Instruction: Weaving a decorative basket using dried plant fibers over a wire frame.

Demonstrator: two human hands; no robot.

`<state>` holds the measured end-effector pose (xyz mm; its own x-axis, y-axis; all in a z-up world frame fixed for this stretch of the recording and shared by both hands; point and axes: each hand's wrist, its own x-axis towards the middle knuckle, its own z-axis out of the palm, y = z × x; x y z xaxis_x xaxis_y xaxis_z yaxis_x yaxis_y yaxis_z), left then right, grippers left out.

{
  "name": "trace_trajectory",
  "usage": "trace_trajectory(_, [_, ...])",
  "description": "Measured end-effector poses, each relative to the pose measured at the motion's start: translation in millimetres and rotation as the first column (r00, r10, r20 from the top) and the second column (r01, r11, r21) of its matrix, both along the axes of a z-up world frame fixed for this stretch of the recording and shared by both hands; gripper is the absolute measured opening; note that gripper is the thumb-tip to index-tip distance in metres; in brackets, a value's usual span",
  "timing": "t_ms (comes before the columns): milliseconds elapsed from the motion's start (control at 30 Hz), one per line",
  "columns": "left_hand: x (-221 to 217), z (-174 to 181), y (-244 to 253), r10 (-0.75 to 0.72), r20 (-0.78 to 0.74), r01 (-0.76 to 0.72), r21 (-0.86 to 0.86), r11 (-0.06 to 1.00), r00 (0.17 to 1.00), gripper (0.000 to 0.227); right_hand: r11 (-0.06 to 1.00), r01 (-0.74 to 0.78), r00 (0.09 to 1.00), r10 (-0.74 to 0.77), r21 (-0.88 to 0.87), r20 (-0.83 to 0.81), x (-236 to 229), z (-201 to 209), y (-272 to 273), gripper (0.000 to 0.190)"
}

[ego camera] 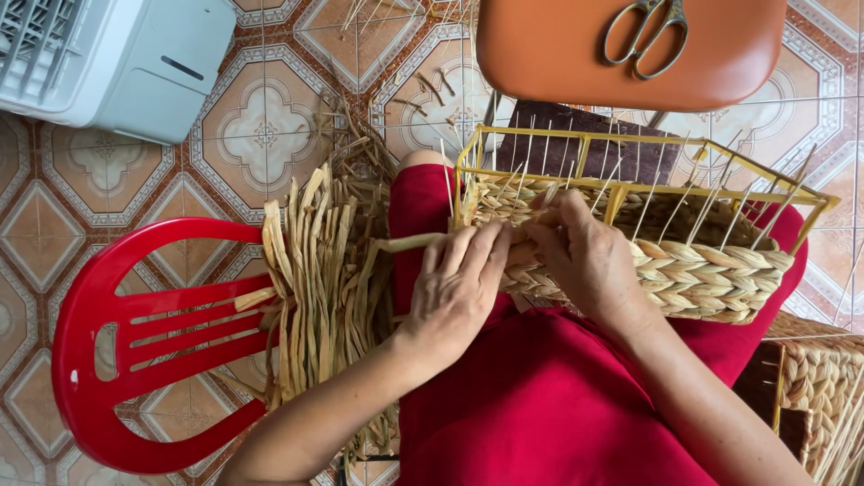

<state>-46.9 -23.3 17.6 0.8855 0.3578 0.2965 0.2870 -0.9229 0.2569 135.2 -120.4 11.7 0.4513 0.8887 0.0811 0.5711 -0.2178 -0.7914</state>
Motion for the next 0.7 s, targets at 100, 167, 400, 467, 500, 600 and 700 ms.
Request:
trace_trajectory(100, [-1, -2, 4, -0.044, -0.042, 0.045, 0.016, 0.999, 0.998, 0.054, 1.0, 0.024, 1.0, -0.024, 0.006, 0.011, 1, 12, -7, 0.014])
trace_trajectory(167, [-3, 0, 11, -0.049, -0.023, 0.05, 0.03, 0.998, 0.999, 0.048, 0.995, 0.094, 0.993, -0.095, 0.008, 0.069, -3, 24, -9, 0.011])
trace_trajectory(400, [-27, 39, 67, -0.078, -0.273, 0.021, -0.204, 0.979, 0.959, 0.027, 0.979, -0.192, 0.961, 0.175, 0.064, 0.215, -21, 24, 8, 0.03])
trace_trajectory(467, [-26, 63, 72, -0.058, -0.33, -0.007, -0.192, 0.981, 0.942, 0.027, 0.982, -0.19, 0.97, 0.188, 0.0, 0.155, -20, 14, 10, 0.021])
trace_trajectory(500, [-21, 81, 70, 0.012, -0.195, -0.031, -0.093, 0.995, 0.981, 0.025, 0.987, -0.158, 0.97, 0.161, -0.03, 0.184, -18, 10, 12, 0.019])
trace_trajectory(600, [-13, 109, 52, 0.042, 0.107, -0.042, -0.002, 0.999, 0.993, 0.024, 0.992, -0.124, 0.968, 0.123, -0.008, 0.221, -15, 4, 14, 0.016])
trace_trajectory(700, [-5, 87, 20, -0.014, 0.246, 0.036, -0.086, 0.996, 0.969, 0.026, 0.992, -0.116, 0.974, 0.105, 0.044, 0.203, -15, -5, 12, 0.015])
